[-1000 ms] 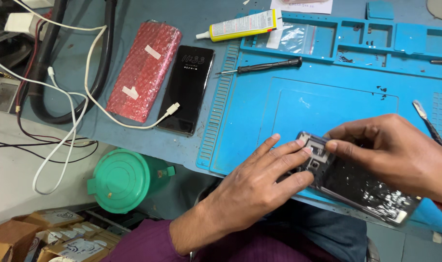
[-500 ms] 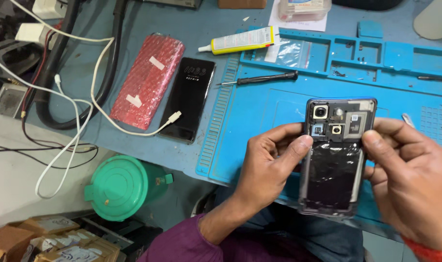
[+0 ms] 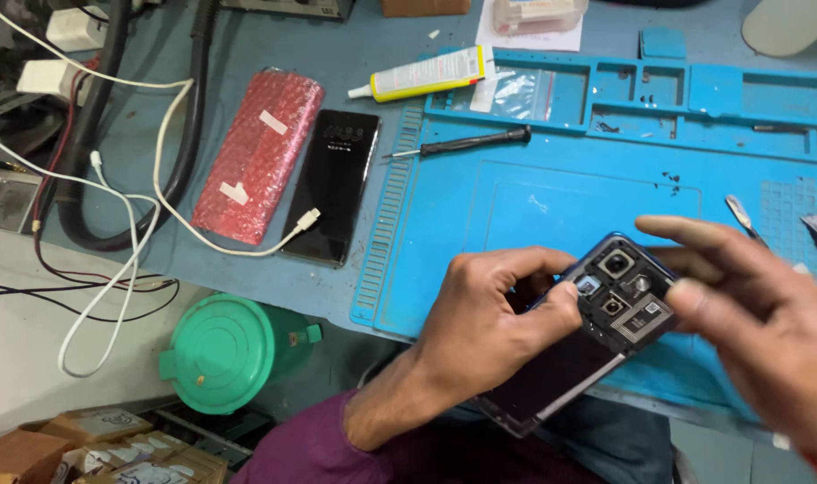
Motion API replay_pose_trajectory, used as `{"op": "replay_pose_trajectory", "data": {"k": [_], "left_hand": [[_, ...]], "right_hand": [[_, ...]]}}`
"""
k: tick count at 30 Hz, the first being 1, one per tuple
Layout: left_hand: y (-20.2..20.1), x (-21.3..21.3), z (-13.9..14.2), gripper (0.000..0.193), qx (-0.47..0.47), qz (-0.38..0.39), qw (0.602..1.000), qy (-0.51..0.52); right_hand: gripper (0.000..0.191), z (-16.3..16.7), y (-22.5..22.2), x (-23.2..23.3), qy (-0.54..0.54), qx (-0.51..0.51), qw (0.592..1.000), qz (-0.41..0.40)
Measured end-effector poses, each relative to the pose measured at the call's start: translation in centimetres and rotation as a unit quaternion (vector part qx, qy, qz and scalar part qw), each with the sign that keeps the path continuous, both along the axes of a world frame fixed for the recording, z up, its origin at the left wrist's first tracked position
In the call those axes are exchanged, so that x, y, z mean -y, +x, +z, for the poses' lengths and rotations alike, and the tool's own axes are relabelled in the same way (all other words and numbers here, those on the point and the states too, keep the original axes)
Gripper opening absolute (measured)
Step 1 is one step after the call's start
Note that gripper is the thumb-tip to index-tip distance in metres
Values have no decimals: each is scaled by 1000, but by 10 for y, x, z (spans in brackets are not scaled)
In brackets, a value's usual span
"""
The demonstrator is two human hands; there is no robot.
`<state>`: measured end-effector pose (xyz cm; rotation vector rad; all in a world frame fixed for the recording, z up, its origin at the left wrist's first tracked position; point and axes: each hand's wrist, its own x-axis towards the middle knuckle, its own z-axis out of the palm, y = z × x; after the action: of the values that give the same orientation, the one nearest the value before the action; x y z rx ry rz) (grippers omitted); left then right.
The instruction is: The person repairs a disassembled smartphone on a blue work mat. They peel a black adhesive film from the phone body, use tweezers to position small components and a cable, press parts into place, and use a screwdriver on the phone near the end.
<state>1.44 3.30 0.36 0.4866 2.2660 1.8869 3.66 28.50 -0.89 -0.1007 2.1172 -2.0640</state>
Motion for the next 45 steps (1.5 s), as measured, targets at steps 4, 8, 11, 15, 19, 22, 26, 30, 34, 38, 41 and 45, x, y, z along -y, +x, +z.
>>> {"op": "replay_pose_trajectory", "data": {"k": [4,8,11,15,19,22,26,30,34,38,41,45], "left_hand": [[2,0,9,28,-54,-41,998,-11],[3,0,12,27,-94,-45,994,-17],[3,-1,11,28,-62,-44,997,-24],[3,-2,6,29,-4,-57,998,-15],[4,-3,0,30,26,-68,997,3],[2,-1,-5,30,28,-61,998,14],[1,5,-11,31,31,-23,999,38],[0,11,-15,34,17,-9,996,84],[3,10,-18,35,43,-12,994,97],[1,9,-18,41,118,-44,979,160],[1,13,-17,47,159,-91,964,192],[3,11,-17,51,204,-97,950,218]], "right_hand": [[32,7,-19,-7,87,71,993,-24],[22,7,-26,-5,128,64,990,-14],[21,4,-29,-2,156,62,986,-14],[22,0,-31,-1,142,94,985,-12],[23,-2,-32,-1,168,135,976,-20],[28,-3,-31,-2,128,156,979,-26],[43,-3,-25,-10,-47,114,992,22],[43,-4,-10,-15,-11,61,997,35],[43,-5,-3,-14,59,79,995,3],[41,-5,-5,-13,78,79,993,-30],[39,-9,-8,-12,76,92,992,-39],[40,-13,-10,-8,100,96,988,-62]]}}
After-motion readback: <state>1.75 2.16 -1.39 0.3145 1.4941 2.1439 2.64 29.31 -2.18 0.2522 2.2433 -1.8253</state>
